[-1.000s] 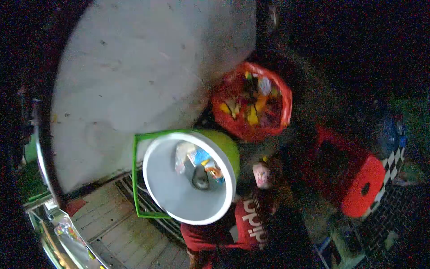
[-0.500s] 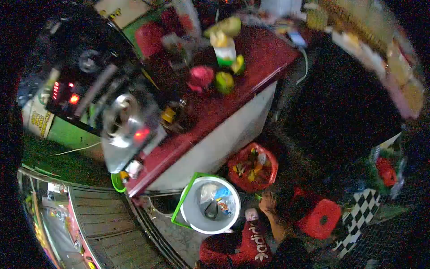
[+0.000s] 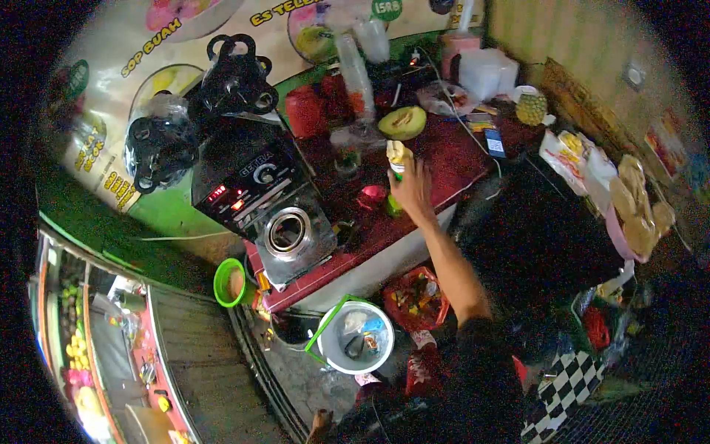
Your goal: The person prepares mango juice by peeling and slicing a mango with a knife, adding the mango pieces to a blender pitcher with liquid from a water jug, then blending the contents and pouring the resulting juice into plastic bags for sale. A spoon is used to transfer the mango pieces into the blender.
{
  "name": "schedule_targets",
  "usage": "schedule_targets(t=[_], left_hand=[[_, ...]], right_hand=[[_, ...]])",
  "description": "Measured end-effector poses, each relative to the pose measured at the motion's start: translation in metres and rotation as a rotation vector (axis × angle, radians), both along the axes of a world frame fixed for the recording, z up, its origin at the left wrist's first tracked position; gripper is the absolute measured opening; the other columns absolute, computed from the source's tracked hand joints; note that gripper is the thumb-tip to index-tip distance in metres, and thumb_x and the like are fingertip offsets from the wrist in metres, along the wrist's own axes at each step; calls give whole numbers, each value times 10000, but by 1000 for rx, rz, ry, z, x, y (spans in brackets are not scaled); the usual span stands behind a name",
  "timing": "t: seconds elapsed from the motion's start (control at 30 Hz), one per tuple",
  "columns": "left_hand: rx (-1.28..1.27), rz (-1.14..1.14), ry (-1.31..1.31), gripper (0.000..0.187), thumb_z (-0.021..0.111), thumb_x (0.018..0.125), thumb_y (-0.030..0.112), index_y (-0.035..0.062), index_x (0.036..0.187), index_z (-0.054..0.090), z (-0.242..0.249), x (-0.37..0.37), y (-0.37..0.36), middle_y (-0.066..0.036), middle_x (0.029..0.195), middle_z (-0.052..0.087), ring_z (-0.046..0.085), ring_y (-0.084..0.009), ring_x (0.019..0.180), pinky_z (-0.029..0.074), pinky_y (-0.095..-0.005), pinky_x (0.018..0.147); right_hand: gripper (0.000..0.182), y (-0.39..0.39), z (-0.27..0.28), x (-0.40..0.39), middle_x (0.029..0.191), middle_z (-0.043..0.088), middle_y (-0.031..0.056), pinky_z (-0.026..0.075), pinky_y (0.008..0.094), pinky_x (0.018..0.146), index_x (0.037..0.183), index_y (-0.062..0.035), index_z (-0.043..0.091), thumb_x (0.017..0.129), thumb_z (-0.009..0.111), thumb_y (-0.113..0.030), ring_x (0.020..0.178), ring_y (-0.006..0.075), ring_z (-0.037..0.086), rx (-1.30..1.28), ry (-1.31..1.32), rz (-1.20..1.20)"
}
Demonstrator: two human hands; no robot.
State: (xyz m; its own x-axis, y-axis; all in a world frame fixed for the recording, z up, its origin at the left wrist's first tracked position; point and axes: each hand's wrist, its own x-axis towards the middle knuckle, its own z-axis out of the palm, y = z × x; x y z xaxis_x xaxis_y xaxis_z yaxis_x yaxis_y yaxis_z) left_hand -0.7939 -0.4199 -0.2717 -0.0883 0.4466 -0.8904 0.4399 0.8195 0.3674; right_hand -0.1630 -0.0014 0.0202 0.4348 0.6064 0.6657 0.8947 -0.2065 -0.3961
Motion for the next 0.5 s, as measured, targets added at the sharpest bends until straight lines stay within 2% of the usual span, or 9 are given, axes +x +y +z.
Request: schedule_targets(t=[0.07,0.1,0.17,0.3,0.37,0.43,0.47,0.5], left_hand=[[22,170,72,524,649,870,313,48,1251,406,19,28,20,-185,937,621,664,-283,677,499,-378,523],[26,189,85,524,649,870,313,48,1251,406,30,44,27,-185,937,621,664,-283,677,499,-378,523],[149,475,-28,519,654,874,269,76,1278,392,51,77,15,-175,1022,590,655,-262,676,477,-348,486],[135,465,61,556,644,883,275,82,1323,363,82,149,3,-179,1078,556,646,-270,725,473,-361,501],[153,424,71,566,649,877,296,79,1318,367,86,160,-19,-167,1073,561,636,-255,713,472,-358,511],[202,296,70,589,659,864,339,75,1307,375,84,167,-36,-144,1064,572,616,-226,689,469,-351,530],[203,305,70,589,659,864,339,75,1307,375,82,174,-36,-144,1064,572,616,-226,689,469,-351,530],[232,353,19,583,655,867,336,73,1305,375,86,181,-37,-145,1056,574,616,-225,689,470,-350,530]], right_hand=[[522,48,7,20,1055,516,199,454,495,798,1180,-64,488,764,727,-267,972,393,526,-15,-27,42],[541,63,0,29,1067,514,196,454,503,803,1181,-67,489,748,739,-275,1003,400,517,-103,-44,24],[618,81,-14,37,1155,503,196,445,533,848,1212,-65,484,708,770,-280,1062,426,505,-257,-34,13],[637,96,-18,54,1182,502,232,439,547,875,1249,-59,472,720,762,-262,1069,437,507,-289,0,70],[635,103,-6,62,1172,505,285,451,545,863,1263,-45,467,723,749,-225,1081,459,504,-291,124,127],[622,120,5,67,1164,515,288,459,538,852,1251,-38,471,718,743,-211,1087,456,506,-243,129,216],[609,131,11,72,1157,526,291,466,531,841,1239,-32,476,714,737,-197,1092,453,508,-189,136,290],[589,136,32,70,1195,530,271,449,524,875,1239,-31,476,725,716,-192,1110,441,515,-295,205,254]])
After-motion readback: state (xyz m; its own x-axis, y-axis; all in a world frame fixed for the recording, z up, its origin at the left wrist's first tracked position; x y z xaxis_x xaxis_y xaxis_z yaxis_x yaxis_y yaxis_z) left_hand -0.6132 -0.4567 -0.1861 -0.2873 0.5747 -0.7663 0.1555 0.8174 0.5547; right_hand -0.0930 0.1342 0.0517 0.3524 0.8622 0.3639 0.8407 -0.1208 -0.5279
